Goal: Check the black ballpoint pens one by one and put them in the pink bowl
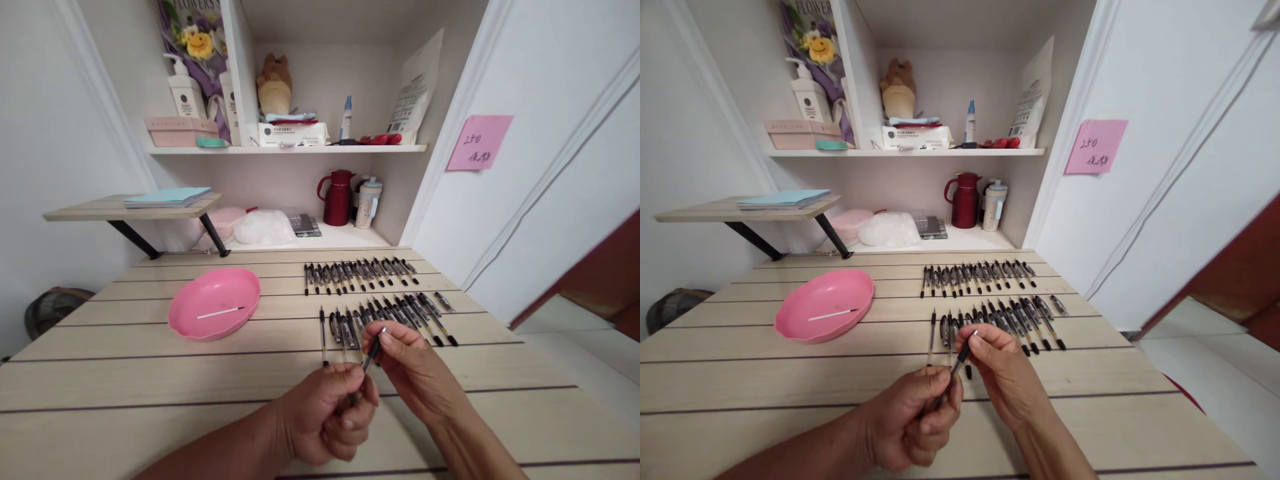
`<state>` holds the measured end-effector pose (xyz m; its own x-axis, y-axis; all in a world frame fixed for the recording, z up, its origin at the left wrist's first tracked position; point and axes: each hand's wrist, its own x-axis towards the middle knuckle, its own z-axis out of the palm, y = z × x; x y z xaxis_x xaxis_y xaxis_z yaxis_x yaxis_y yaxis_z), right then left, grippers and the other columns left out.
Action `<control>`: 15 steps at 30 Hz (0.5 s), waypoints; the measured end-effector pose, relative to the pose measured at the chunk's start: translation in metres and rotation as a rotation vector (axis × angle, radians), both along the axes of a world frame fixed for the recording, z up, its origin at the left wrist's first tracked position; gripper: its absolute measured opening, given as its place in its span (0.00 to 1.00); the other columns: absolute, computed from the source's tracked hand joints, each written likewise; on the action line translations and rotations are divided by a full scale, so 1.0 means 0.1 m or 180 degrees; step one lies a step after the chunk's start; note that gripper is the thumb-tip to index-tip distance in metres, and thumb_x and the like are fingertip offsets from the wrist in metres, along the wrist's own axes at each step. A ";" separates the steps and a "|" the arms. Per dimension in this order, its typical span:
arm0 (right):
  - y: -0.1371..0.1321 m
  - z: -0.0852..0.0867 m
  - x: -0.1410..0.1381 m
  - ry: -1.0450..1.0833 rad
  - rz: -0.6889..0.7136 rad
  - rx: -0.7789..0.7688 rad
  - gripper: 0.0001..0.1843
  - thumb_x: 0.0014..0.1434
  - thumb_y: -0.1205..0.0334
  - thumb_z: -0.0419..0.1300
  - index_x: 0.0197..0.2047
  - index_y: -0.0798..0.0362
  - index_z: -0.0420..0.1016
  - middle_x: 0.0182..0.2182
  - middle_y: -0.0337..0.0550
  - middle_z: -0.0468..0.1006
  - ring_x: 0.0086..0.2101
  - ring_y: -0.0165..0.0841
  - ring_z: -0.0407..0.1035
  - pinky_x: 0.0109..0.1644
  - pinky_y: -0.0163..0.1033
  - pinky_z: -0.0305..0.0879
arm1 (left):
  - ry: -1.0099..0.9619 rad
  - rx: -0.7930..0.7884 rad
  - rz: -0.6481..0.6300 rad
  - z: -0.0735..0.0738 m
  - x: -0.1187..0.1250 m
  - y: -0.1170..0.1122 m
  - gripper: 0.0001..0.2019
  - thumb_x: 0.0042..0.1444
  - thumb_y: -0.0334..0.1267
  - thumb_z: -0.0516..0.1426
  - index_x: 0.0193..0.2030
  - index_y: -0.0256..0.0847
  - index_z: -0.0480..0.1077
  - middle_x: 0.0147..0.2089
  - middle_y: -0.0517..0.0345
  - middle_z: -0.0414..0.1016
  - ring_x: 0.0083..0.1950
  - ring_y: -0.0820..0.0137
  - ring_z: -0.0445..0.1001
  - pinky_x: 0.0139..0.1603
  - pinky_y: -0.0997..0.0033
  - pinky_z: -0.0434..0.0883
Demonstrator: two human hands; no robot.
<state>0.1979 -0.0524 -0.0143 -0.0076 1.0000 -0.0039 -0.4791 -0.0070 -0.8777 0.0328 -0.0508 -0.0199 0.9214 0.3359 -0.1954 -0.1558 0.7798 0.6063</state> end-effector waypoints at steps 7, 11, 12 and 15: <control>0.00 -0.01 -0.01 -0.0219 0.0023 0.0012 0.09 0.42 0.59 0.67 0.29 0.52 0.77 0.25 0.41 0.75 0.29 0.32 0.66 0.37 0.37 0.61 | 0.0533 0.1128 0.0692 -0.05 0.08 -0.01 0.14 0.55 0.48 0.50 0.32 0.37 0.63 0.14 0.69 0.57 0.10 0.84 0.42 0.11 0.81 0.41; 0.11 0.05 0.19 -0.1002 -0.0167 0.0114 0.17 0.46 0.53 0.63 0.40 0.51 0.75 0.34 0.46 0.77 0.35 0.37 0.68 0.38 0.41 0.62 | 0.0791 0.1167 0.0861 -0.06 0.08 0.01 0.15 0.54 0.49 0.50 0.33 0.37 0.62 0.14 0.71 0.56 0.10 0.85 0.42 0.11 0.81 0.39; 0.18 0.07 0.32 -0.1341 -0.0387 0.0134 0.20 0.47 0.51 0.62 0.43 0.50 0.74 0.36 0.46 0.77 0.36 0.38 0.68 0.39 0.43 0.63 | 0.0809 0.1139 0.0885 -0.06 0.07 0.01 0.15 0.55 0.49 0.49 0.33 0.37 0.62 0.14 0.71 0.56 0.11 0.85 0.42 0.12 0.81 0.39; 0.48 0.07 0.93 -0.3111 -0.1841 -0.0099 0.15 0.49 0.50 0.58 0.38 0.48 0.75 0.34 0.47 0.77 0.37 0.42 0.68 0.38 0.45 0.62 | 0.0814 0.1096 0.0921 -0.06 0.07 0.02 0.14 0.55 0.48 0.49 0.33 0.37 0.61 0.15 0.71 0.56 0.11 0.85 0.41 0.12 0.80 0.38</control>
